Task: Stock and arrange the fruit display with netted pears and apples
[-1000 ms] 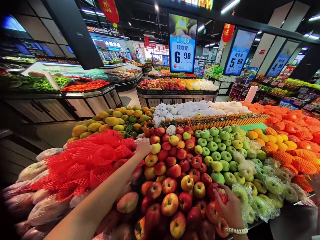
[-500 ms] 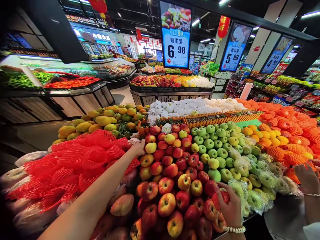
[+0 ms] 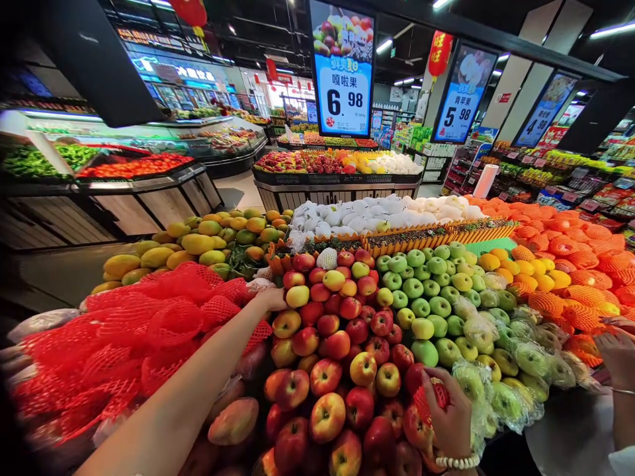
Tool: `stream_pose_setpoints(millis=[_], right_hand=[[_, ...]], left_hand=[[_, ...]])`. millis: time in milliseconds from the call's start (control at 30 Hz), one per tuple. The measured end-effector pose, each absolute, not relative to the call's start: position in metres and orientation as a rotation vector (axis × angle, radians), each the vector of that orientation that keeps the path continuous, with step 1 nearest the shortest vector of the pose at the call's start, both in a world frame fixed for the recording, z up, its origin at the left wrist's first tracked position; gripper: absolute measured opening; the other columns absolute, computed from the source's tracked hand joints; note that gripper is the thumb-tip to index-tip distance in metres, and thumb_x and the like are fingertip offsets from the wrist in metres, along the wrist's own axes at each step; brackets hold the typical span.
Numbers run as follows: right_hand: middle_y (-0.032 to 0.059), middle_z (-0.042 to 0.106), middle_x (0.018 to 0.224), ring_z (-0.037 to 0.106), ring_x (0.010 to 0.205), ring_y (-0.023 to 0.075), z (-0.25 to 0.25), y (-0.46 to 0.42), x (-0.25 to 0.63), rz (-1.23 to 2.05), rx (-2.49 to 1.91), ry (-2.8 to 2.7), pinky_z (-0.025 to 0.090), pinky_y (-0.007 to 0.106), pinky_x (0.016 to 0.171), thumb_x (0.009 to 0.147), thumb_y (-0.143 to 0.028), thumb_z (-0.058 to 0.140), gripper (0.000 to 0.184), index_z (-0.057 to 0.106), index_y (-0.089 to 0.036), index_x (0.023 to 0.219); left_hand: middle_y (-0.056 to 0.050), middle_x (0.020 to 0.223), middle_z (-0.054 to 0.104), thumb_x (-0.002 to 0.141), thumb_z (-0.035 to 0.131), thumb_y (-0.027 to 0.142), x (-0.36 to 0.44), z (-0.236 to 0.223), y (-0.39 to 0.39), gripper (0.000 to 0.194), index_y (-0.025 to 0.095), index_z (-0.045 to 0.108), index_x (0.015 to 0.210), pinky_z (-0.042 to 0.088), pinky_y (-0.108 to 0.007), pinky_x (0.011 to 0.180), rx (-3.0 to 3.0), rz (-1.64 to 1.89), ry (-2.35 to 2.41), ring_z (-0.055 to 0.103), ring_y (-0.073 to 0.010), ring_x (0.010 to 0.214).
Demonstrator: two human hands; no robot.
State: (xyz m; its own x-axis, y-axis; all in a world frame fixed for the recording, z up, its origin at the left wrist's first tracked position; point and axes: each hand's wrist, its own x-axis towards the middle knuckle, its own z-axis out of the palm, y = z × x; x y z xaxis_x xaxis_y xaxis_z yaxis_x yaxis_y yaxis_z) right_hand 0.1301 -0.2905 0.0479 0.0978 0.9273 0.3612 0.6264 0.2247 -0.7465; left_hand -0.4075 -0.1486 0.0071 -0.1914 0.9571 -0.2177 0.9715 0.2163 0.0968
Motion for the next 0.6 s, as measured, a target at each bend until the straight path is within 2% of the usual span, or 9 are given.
stream_pose_setpoints(millis=[67, 133, 233, 433, 600], right_hand=[[0.0085, 0.081, 0.085, 0.075, 0.075, 0.0265, 0.049, -0.289, 0.125, 0.446, -1.472, -1.618, 0.062, 0.038, 0.075, 0.090, -0.067, 0.065, 0.047, 0.080, -0.022, 0.091], [0.0089, 0.081, 0.086, 0.075, 0.076, 0.0269, 0.050, -0.287, 0.120, 0.469, -1.449, -1.626, 0.062, 0.039, 0.076, 0.090, -0.066, 0.065, 0.047, 0.080, -0.022, 0.090], [0.0095, 0.082, 0.090, 0.077, 0.081, 0.0277, 0.054, -0.285, 0.113, 0.497, -1.413, -1.644, 0.063, 0.039, 0.078, 0.091, -0.064, 0.065, 0.045, 0.079, -0.022, 0.089], [0.0087, 0.082, 0.089, 0.077, 0.080, 0.0268, 0.059, -0.285, 0.107, 0.498, -1.371, -1.679, 0.063, 0.038, 0.075, 0.093, -0.059, 0.065, 0.038, 0.079, -0.023, 0.090], [0.0101, 0.082, 0.091, 0.077, 0.084, 0.0285, 0.059, -0.290, 0.103, 0.521, -1.365, -1.686, 0.063, 0.041, 0.080, 0.093, -0.060, 0.064, 0.040, 0.079, -0.022, 0.092]], left_hand=[[-0.021, 0.114, 0.078, 0.062, 0.080, 0.065, -0.406, 0.007, -0.148, 0.064, 0.018, 0.077, 0.107, 0.050, -0.053, 0.104, 1.806, -0.152, 2.284, 0.062, -0.0446, 0.126], [-0.022, 0.114, 0.078, 0.062, 0.079, 0.064, -0.404, 0.007, -0.150, 0.061, 0.017, 0.078, 0.102, 0.050, -0.052, 0.104, 1.801, -0.192, 2.301, 0.062, -0.0463, 0.126], [-0.023, 0.115, 0.077, 0.064, 0.077, 0.064, -0.403, 0.011, -0.156, 0.059, 0.016, 0.077, 0.099, 0.050, -0.050, 0.103, 1.826, -0.176, 2.339, 0.064, -0.0454, 0.123], [-0.025, 0.121, 0.071, 0.063, 0.081, 0.061, -0.395, 0.028, -0.174, 0.070, 0.012, 0.069, 0.112, 0.048, -0.051, 0.105, 1.925, -0.013, 2.457, 0.061, -0.0452, 0.123], [-0.021, 0.125, 0.067, 0.070, 0.078, 0.059, -0.394, 0.053, -0.193, 0.062, 0.016, 0.062, 0.113, 0.045, -0.047, 0.110, 2.023, 0.136, 2.477, 0.057, -0.0400, 0.126]])
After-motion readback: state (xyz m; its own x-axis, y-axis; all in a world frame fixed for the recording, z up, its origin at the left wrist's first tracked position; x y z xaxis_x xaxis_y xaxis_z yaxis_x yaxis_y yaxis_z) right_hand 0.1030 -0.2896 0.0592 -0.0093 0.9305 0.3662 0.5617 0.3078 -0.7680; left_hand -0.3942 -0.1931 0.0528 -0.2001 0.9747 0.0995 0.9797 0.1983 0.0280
